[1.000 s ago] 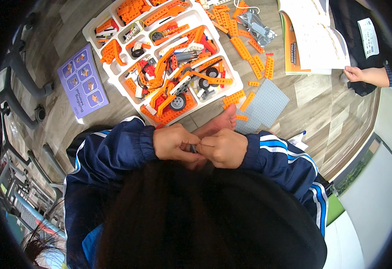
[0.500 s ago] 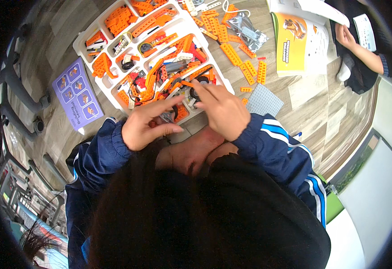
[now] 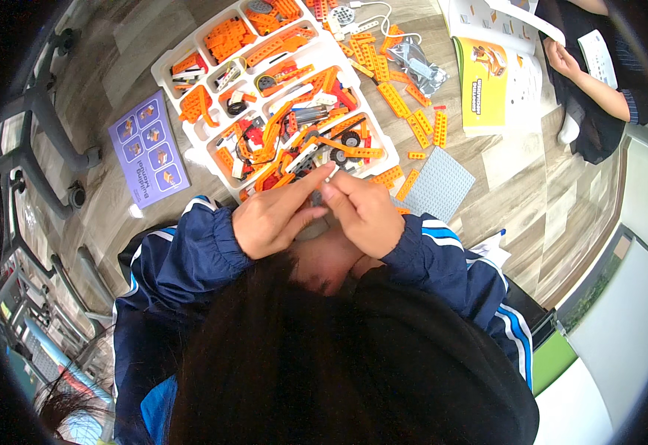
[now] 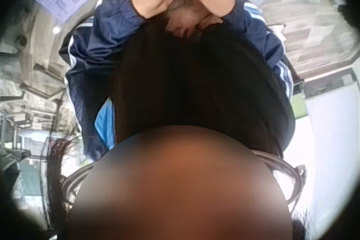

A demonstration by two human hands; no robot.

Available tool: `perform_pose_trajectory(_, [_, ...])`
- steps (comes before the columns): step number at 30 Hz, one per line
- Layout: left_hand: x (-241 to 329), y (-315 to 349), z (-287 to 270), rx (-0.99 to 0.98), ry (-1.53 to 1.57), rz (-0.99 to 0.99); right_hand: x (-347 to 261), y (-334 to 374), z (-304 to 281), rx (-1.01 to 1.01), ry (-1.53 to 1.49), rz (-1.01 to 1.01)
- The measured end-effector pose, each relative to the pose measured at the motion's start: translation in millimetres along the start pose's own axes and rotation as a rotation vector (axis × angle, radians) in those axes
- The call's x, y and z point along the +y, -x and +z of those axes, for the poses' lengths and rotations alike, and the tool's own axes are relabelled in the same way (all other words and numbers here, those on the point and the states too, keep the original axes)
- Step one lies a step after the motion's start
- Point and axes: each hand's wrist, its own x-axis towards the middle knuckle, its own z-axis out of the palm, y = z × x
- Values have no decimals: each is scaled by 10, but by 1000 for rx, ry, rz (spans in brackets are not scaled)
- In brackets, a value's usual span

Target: The person sits on the floor and sorts through a compartmentalized tray of orange and grey building blocks. They pick up various pieces, examine them, and place them back into the tray or onto the floor while another person reads a manual nearby.

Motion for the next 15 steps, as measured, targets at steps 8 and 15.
perform_pose_trajectory(8, [71, 50, 121, 203, -100, 27, 132, 72, 216, 64, -634, 204])
perform_pose_trajectory(15, [-17, 49, 166, 245, -94, 67, 67, 42, 212, 173, -403, 158])
